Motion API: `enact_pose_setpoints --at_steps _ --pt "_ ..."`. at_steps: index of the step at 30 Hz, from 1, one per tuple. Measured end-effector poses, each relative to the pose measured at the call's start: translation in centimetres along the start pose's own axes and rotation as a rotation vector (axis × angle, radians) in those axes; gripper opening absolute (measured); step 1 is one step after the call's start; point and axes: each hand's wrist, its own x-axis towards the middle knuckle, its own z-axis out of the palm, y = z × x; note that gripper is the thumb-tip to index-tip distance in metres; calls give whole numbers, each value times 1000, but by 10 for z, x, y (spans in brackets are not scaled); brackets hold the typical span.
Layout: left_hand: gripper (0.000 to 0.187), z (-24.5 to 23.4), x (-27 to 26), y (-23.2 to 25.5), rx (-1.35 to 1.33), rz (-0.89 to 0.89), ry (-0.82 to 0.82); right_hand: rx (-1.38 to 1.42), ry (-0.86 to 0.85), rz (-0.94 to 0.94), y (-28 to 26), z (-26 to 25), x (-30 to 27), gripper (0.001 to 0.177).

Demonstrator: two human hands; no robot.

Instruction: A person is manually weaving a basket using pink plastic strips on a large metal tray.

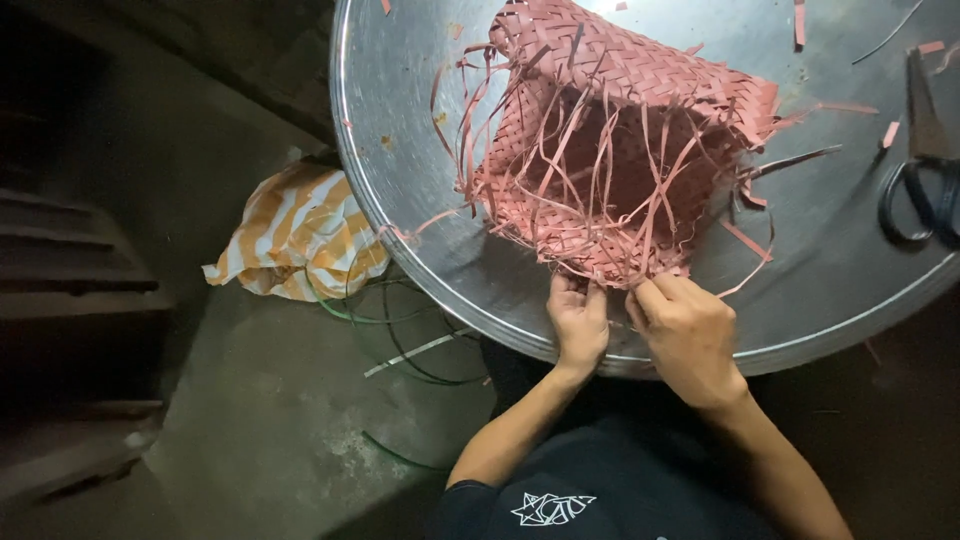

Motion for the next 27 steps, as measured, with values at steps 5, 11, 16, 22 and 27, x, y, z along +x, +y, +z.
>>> enact_pose_setpoints --at_steps 5,11,16,22,27 --pt "24 2 -1 8 -39 -27 -21 79 -94 20 3 -8 10 19" --pt "24 0 1 5 -24 -35 -69 79 -72 -10 3 -5 18 19" --pt "17 -10 8 23 18 -92 -180 107 -84 38 17 5 15 12" --pt "16 -11 4 8 -19 -154 -148 131 -186 44 17 -11 22 9" --pt "14 -2 2 22 8 -129 -59 126 -229 75 18 -10 19 7"
